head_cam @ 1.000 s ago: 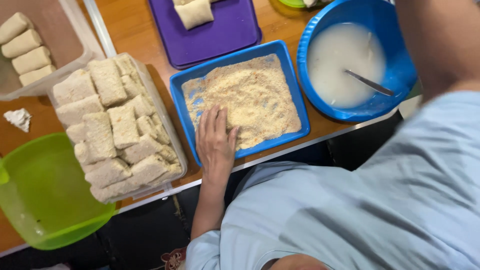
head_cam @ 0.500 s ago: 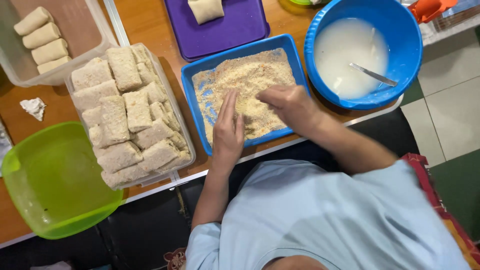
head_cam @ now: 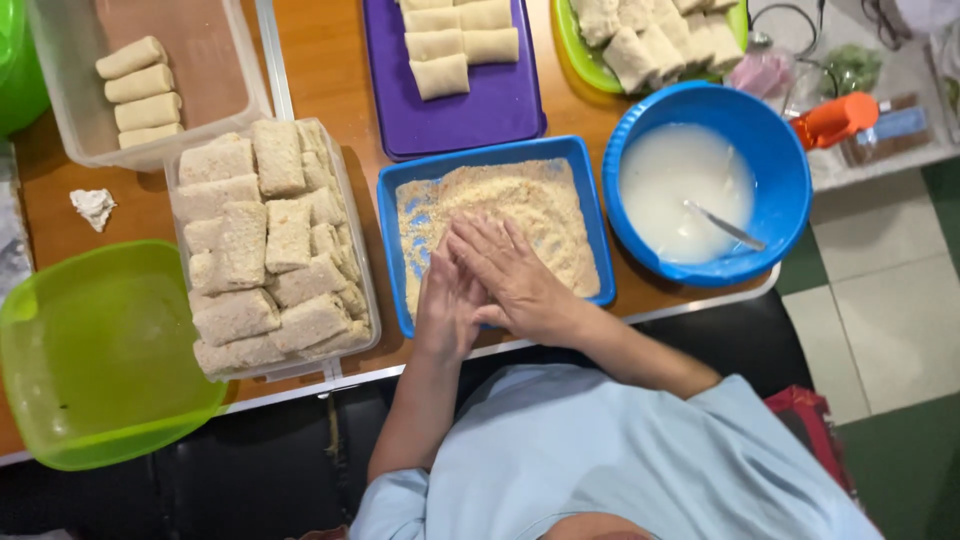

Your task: Breading pastries by dipping them in a liquid wash and then coating them with breadcrumbs.

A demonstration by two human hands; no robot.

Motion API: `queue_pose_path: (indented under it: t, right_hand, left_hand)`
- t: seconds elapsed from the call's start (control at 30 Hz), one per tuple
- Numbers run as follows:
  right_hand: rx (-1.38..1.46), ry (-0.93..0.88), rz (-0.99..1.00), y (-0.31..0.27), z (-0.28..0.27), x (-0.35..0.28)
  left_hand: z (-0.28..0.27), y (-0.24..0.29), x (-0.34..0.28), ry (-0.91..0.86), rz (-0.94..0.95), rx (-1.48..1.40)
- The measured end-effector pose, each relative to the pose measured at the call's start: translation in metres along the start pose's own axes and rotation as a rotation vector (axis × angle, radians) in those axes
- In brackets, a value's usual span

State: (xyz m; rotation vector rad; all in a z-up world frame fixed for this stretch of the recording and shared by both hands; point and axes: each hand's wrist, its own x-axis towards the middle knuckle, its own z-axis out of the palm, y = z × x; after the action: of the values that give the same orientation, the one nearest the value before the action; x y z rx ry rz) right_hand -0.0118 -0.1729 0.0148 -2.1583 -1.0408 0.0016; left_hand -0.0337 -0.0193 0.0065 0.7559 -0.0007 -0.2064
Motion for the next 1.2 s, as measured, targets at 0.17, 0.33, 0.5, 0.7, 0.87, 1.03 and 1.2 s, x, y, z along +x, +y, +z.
queue_pose_path:
  t: [0.17,0.33,0.5,0.7,0.87,1.03,1.2]
  right_hand:
    - [-0.058,-0.010,0.178,0.014,0.006,-0.008]
    - [-0.047,0.023,0.106,0.004,-0.001,-0.014]
    - [-0.109,-0.036,0.089,0.004,-0.007,-0.011]
    - [0.017,0.026,0.214,0.014,-0.004,-0.013]
    - [-0.118,0.029,0.109,0.009,0.001,-0.010]
    - [-0.055,0.133,0.197,0.015,-0.018,-0.003]
    - [0.211,0.162,0.412,0.028,-0.022,-0.009]
  left_hand:
    - [0.008,0.004,-0.007,-0.047,-0.058,0.008]
    - [0.001,-0.002,-0.004,-0.053,-0.063,0.001]
    - [0.006,-0.002,-0.001,0.023,-0.100,0.062]
    - [0.005,-0.006,-0.003,-0.077,-0.054,-0.005]
    - [-0.006,-0.011,-0.001,-0.050,-0.031,-0.059]
    - [-0.005,-0.006,-0.002,-0.096,-0.069,0.107]
    - [-0.007,-0.011,0.000,-0.053,-0.002,0.611]
